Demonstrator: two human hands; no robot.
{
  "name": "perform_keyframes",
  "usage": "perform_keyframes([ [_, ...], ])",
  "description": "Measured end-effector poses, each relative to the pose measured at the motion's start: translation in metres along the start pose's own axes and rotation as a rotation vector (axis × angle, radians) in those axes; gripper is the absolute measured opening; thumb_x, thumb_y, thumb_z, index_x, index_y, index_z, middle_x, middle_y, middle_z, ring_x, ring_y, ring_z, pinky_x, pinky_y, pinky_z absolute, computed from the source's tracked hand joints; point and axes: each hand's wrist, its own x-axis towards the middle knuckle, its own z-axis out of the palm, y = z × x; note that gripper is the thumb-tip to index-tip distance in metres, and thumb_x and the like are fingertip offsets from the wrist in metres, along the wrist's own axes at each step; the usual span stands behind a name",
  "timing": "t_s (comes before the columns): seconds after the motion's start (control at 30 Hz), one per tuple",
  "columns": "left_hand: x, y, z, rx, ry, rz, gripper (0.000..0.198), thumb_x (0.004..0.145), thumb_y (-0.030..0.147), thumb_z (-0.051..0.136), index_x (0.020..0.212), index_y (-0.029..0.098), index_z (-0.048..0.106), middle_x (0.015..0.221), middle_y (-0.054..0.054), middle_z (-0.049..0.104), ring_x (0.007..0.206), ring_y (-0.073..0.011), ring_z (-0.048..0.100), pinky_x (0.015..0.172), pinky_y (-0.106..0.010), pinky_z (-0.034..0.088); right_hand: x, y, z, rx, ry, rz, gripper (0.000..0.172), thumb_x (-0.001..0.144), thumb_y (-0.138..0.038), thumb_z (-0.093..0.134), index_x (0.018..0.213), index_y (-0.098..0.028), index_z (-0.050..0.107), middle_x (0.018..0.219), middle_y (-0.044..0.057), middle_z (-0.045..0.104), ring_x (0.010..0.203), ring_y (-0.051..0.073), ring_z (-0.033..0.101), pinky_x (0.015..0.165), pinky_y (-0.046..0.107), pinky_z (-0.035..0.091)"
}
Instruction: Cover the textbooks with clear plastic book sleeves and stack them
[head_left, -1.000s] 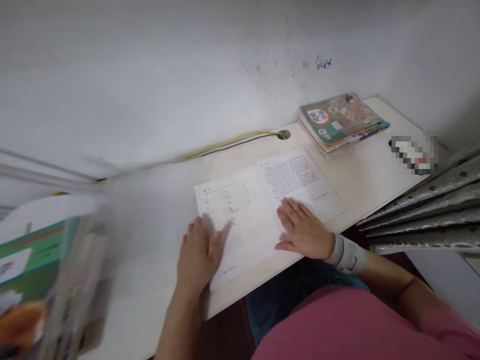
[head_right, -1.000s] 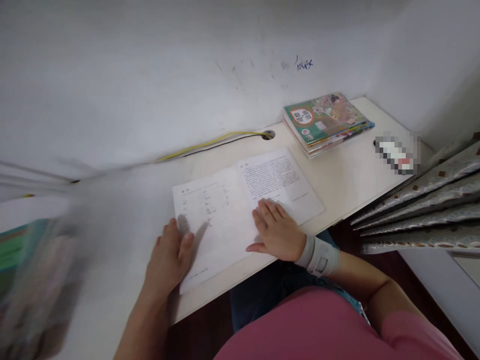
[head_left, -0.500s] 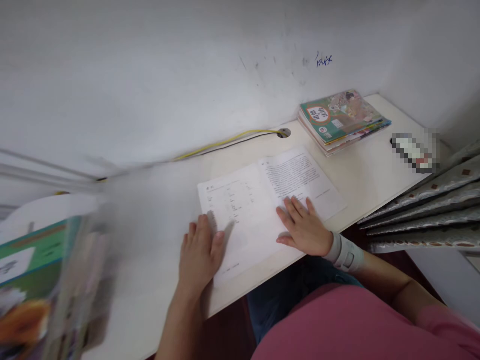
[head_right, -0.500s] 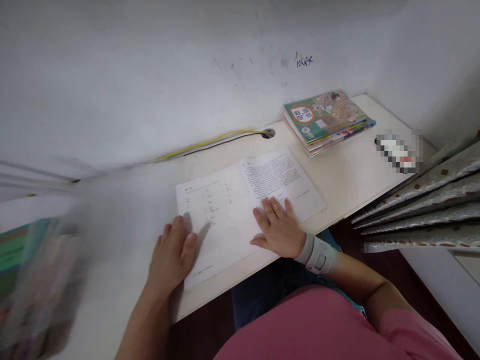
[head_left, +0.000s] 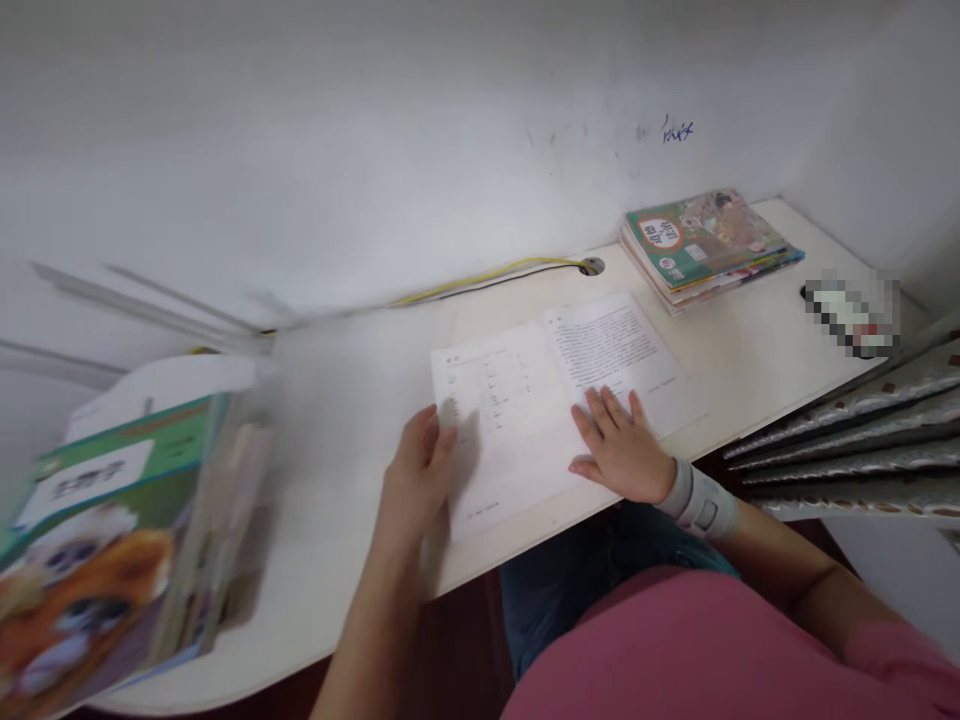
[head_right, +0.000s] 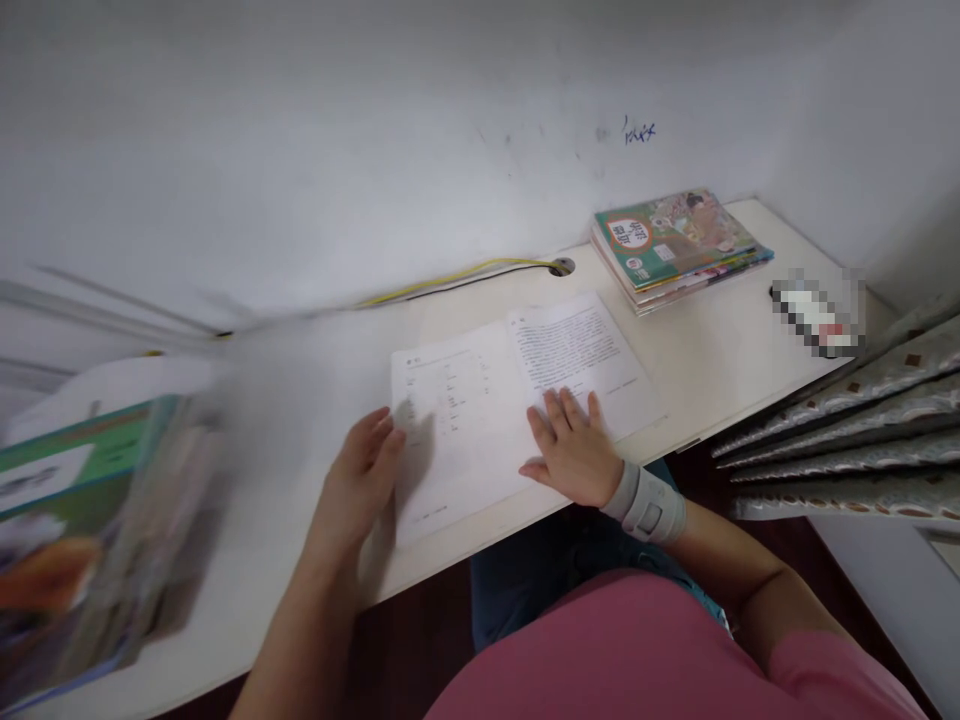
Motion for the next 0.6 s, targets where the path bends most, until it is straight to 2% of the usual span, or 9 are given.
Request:
perform_keyframes([
  [0.07,0.001,0.007,0.0,-0.153,0.067,-0.055,0.054,0.086,0.046,0.049,0.133,0.019,0.044,0.132,-0.017,0.055,0.121,-0.0283,0.054,0.104,-0.05,0.04,0.0,0.0,0.0,-0.001,0.001,-0.002,0.073,0.091,-0.059,0.034,0.145,-0.01,0.034,0.151,0.025,0.027,0.14,0.04,0.024,0.107,0.066,0.02],
  [0.17,0.0,0.021,-0.005,-0.324,0.103,-0.006,0.06,0.083,0.046,0.054,0.136,0.022,0.039,0.134,-0.015,0.055,0.125,-0.0276,0.051,0.102,-0.049,0.042,-0.001,0.001,-0.002,0.017,-0.006,-0.001,0.073,0.09,-0.059,0.038,0.144,-0.009,0.036,0.151,0.025,0.027,0.14,0.041,0.024,0.107,0.067,0.02],
  [0.27,-0.006,0.046,-0.016,-0.512,-0.044,0.007,0.073,0.084,0.054,0.05,0.146,0.029,0.021,0.145,-0.015,0.044,0.119,-0.0281,0.056,0.091,-0.046,0.05,0.0,0.004,-0.01,0.112,-0.015,0.007,0.075,0.089,-0.061,0.041,0.143,-0.01,0.037,0.15,0.026,0.03,0.14,0.041,0.024,0.106,0.068,0.022],
  [0.37,-0.014,0.08,-0.021,-0.581,-0.187,0.041,0.074,0.088,0.064,0.036,0.15,0.031,0.011,0.155,-0.015,0.026,0.121,-0.0311,0.054,0.088,-0.045,0.052,0.008,0.003,-0.028,0.39,-0.03,-0.083,0.072,0.093,-0.056,0.036,0.148,-0.011,0.024,0.148,0.023,0.037,0.139,0.031,0.031,0.108,0.057,0.03],
  [0.43,-0.018,0.104,-0.015,-0.638,-0.24,0.107,0.074,0.088,0.068,0.026,0.15,0.03,0.011,0.155,-0.014,0.026,0.127,-0.0324,0.049,0.091,-0.047,0.05,0.018,0.0,-0.045,0.652,-0.025,-0.185,0.07,0.097,-0.047,0.031,0.151,-0.012,0.006,0.149,0.02,0.036,0.137,0.023,0.037,0.107,0.045,0.038],
  [0.5,-0.021,0.127,-0.002,-0.698,-0.27,0.212,0.073,0.089,0.068,0.023,0.15,0.03,0.014,0.154,-0.012,0.031,0.132,-0.031,0.043,0.098,-0.048,0.046,0.028,-0.003,-0.063,0.876,-0.003,-0.218,0.07,0.098,-0.039,0.03,0.15,-0.013,-0.009,0.151,0.017,0.034,0.133,0.019,0.042,0.102,0.038,0.045],
  [0.53,-0.022,0.137,0.006,-0.709,-0.272,0.277,0.071,0.09,0.067,0.023,0.15,0.03,0.016,0.153,-0.011,0.033,0.135,-0.0295,0.04,0.102,-0.048,0.042,0.033,-0.002,-0.071,0.952,0.017,-0.19,0.072,0.097,-0.036,0.032,0.15,-0.014,-0.012,0.151,0.016,0.034,0.131,0.019,0.044,0.1,0.038,0.047],
  [0.6,-0.024,0.153,0.021,-0.719,-0.284,0.395,0.068,0.091,0.065,0.024,0.149,0.029,0.019,0.152,-0.01,0.035,0.138,-0.027,0.035,0.108,-0.048,0.036,0.038,0.003,-0.083,1.054,0.079,-0.083,0.075,0.093,-0.032,0.039,0.151,-0.016,-0.007,0.149,0.014,0.037,0.128,0.022,0.047,0.096,0.041,0.05],
])
